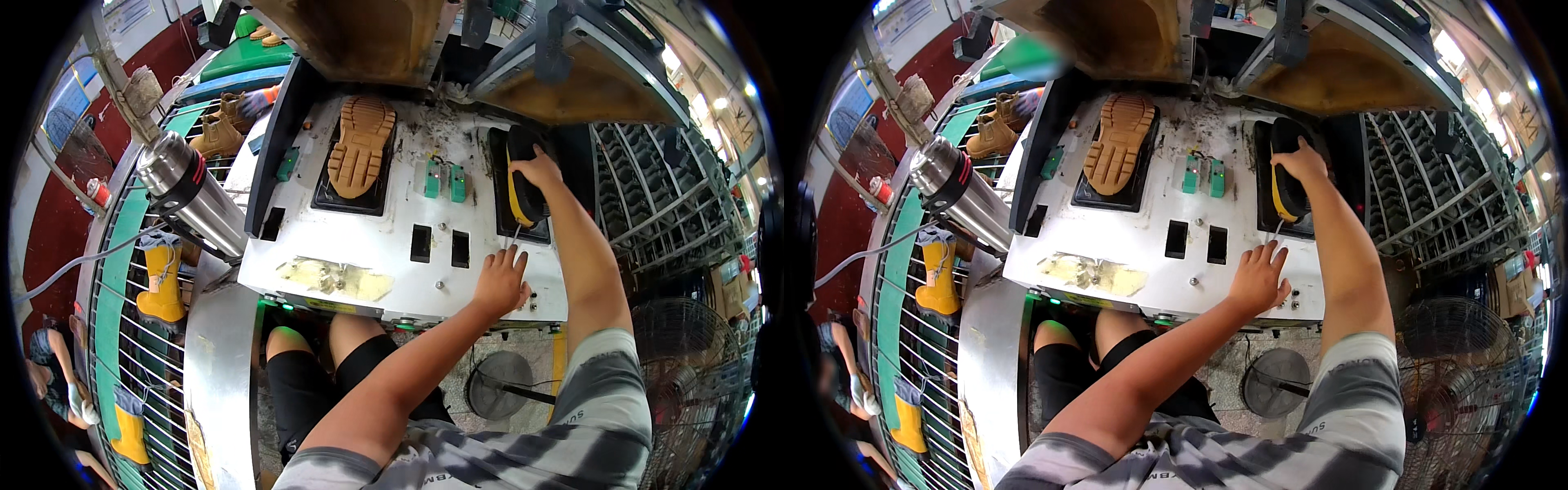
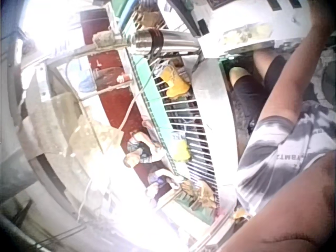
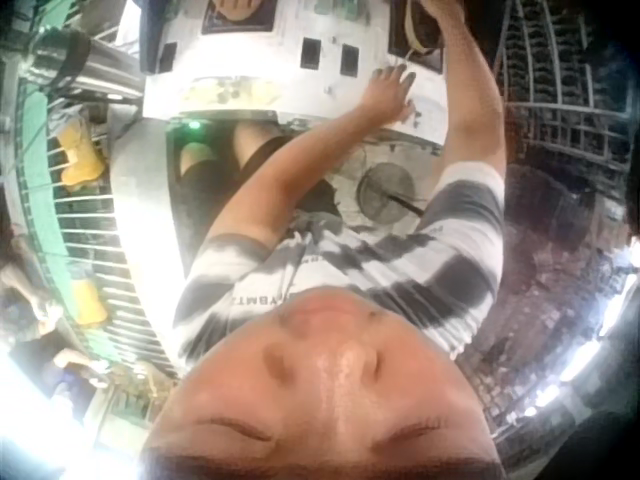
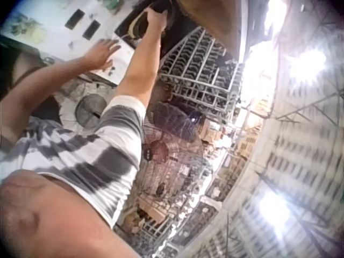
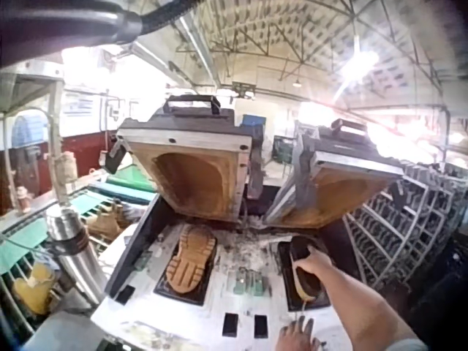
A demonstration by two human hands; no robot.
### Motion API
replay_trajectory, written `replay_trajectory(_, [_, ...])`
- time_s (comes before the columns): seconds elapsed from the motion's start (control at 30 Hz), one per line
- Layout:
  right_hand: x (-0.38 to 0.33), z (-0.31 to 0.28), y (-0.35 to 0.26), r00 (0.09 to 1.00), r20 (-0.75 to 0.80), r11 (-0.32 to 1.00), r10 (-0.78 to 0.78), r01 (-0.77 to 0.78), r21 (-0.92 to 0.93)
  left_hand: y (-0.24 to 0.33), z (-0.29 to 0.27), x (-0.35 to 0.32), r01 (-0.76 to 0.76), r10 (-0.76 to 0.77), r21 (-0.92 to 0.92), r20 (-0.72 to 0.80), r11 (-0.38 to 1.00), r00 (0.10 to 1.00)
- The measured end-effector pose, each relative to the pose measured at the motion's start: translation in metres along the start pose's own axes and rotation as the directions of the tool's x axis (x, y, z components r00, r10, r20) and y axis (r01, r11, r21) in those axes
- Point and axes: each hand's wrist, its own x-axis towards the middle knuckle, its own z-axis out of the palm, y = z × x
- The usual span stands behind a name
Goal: The person takes footwear components from a conveyor, places them into a molding machine to attach soles, and presses buttons to operate the equipment.
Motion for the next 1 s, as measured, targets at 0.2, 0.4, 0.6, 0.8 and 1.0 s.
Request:
replay_trajectory(0.2, [0.008,0.011,0.014,0.999,0.029,0.997,-0.016,0.014,0.079,0.003,0.005,-0.002,0.008,-0.008,-0.028,-0.022,1.0,1.0])
replay_trajectory(0.4, [-0.015,0.021,0.051,0.994,0.034,0.992,-0.106,0.104,0.076,0.011,0.006,0.001,0.027,-0.025,-0.064,0.031,0.998,0.999])
replay_trajectory(0.6, [-0.071,0.004,-0.001,0.997,-0.071,0.994,0.038,-0.031,0.102,0.002,-0.002,-0.001,0.073,-0.071,-0.054,0.028,0.996,0.997])
replay_trajectory(0.8, [-0.054,0.009,0.017,0.999,0.004,0.997,-0.038,0.038,0.062,0.006,0.0,0.001,0.043,-0.042,-0.026,0.045,0.999,0.998])
replay_trajectory(1.0, [-0.069,0.033,0.059,0.963,-0.189,0.979,-0.191,0.2,0.032,0.004,0.004,-0.011,-0.094,0.083,-0.138,-0.086,0.986,0.993])
